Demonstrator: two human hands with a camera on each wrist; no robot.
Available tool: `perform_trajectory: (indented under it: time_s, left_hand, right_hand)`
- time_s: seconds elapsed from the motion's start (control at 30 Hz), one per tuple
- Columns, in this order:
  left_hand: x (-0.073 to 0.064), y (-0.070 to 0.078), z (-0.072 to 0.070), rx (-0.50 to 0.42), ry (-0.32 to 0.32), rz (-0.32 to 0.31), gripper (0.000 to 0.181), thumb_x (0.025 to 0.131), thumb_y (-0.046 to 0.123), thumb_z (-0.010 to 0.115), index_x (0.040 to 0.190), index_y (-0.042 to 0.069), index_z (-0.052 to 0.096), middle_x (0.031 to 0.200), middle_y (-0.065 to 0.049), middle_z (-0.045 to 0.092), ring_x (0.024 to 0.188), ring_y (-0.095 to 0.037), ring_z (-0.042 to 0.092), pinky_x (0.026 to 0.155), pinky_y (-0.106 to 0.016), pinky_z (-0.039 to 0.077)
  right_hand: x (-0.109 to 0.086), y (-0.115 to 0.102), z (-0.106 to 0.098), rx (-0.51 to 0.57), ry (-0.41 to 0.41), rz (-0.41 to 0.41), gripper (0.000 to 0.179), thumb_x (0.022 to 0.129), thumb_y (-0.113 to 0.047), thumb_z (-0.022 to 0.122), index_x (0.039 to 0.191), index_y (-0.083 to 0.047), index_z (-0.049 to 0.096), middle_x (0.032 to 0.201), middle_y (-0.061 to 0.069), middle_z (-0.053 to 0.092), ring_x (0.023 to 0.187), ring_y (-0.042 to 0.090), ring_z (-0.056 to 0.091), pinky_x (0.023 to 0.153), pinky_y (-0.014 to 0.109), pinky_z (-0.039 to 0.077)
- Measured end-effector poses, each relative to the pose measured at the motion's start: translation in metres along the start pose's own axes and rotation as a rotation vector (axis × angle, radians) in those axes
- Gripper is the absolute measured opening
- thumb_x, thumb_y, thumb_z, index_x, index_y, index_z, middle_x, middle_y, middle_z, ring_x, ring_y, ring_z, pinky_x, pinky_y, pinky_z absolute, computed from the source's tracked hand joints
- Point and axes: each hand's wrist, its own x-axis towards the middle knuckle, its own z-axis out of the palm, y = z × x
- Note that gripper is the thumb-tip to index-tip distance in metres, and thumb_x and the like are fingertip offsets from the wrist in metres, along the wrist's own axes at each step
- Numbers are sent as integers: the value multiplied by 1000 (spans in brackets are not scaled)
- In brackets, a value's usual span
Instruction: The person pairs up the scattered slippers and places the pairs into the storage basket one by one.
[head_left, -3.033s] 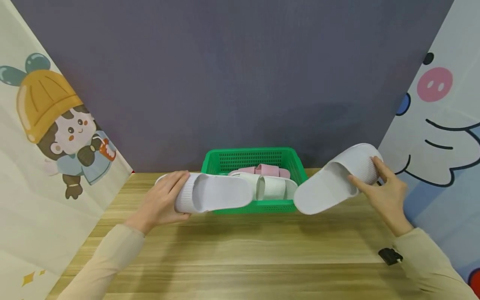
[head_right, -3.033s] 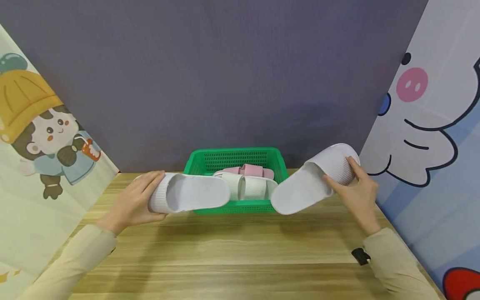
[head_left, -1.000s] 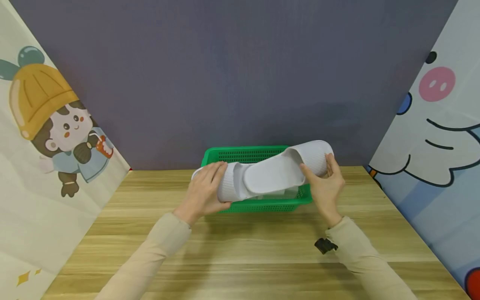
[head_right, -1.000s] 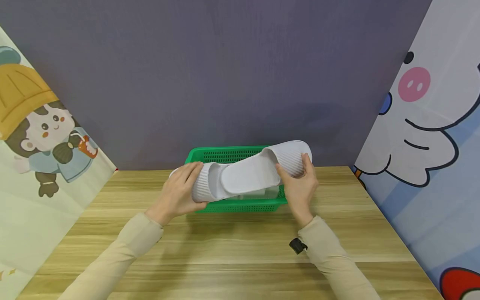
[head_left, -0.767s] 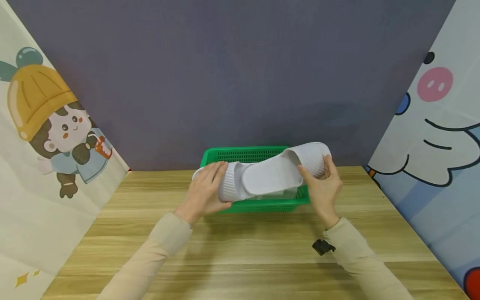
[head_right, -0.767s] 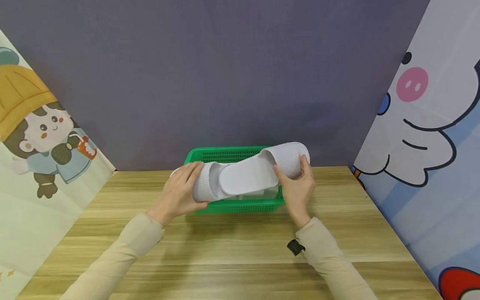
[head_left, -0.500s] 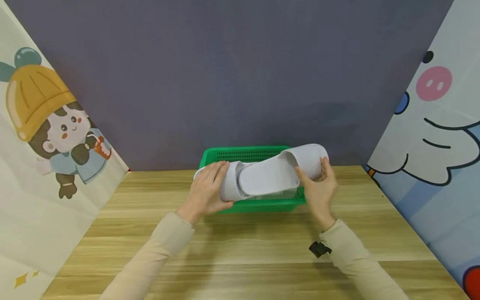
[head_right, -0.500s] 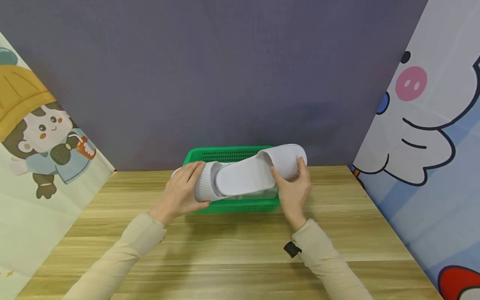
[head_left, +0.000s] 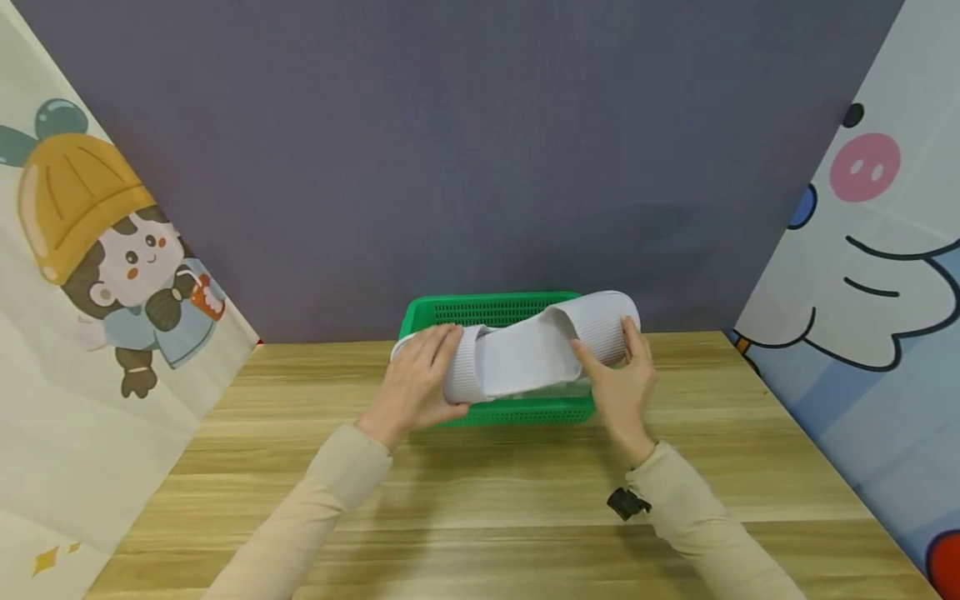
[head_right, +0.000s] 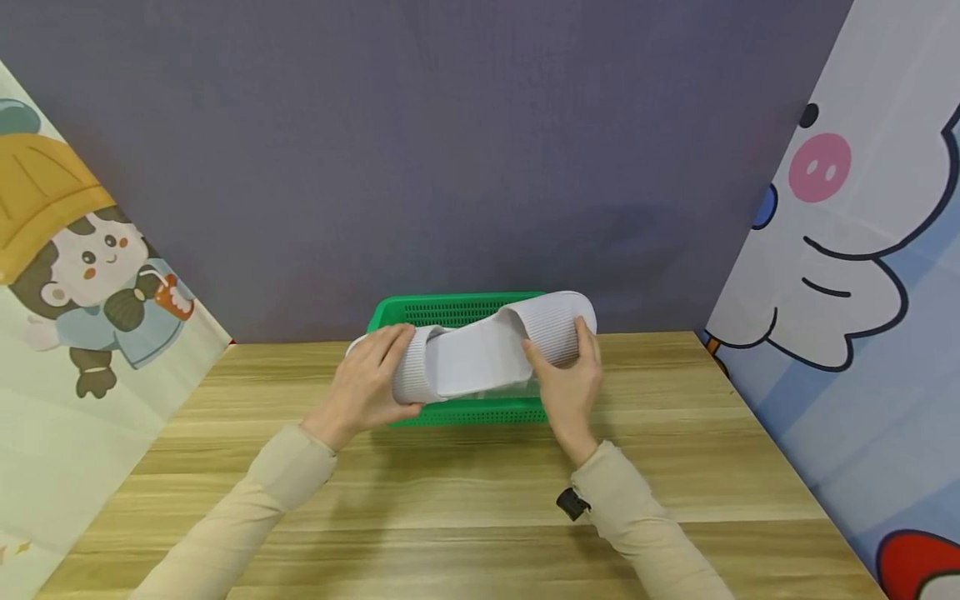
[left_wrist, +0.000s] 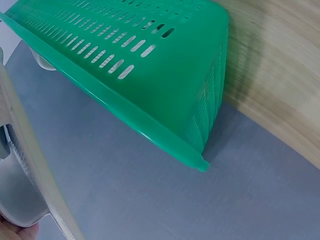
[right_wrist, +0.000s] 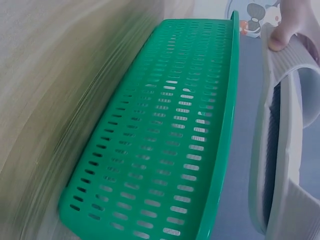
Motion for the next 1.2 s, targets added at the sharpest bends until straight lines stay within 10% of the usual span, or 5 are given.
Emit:
perform_trajectory:
  time_s: [1.2]
  left_hand:
    - [1, -5, 8, 23, -16, -20, 103, 49, 48, 80, 133, 1, 41, 127, -15, 50, 117, -28, 48, 104, -39, 38]
  right_hand:
    - [-20, -6, 20, -77, -59, 98, 84, 69, -28, 79, 136, 2, 38, 132, 16, 38, 125, 28, 37, 103, 44, 36]
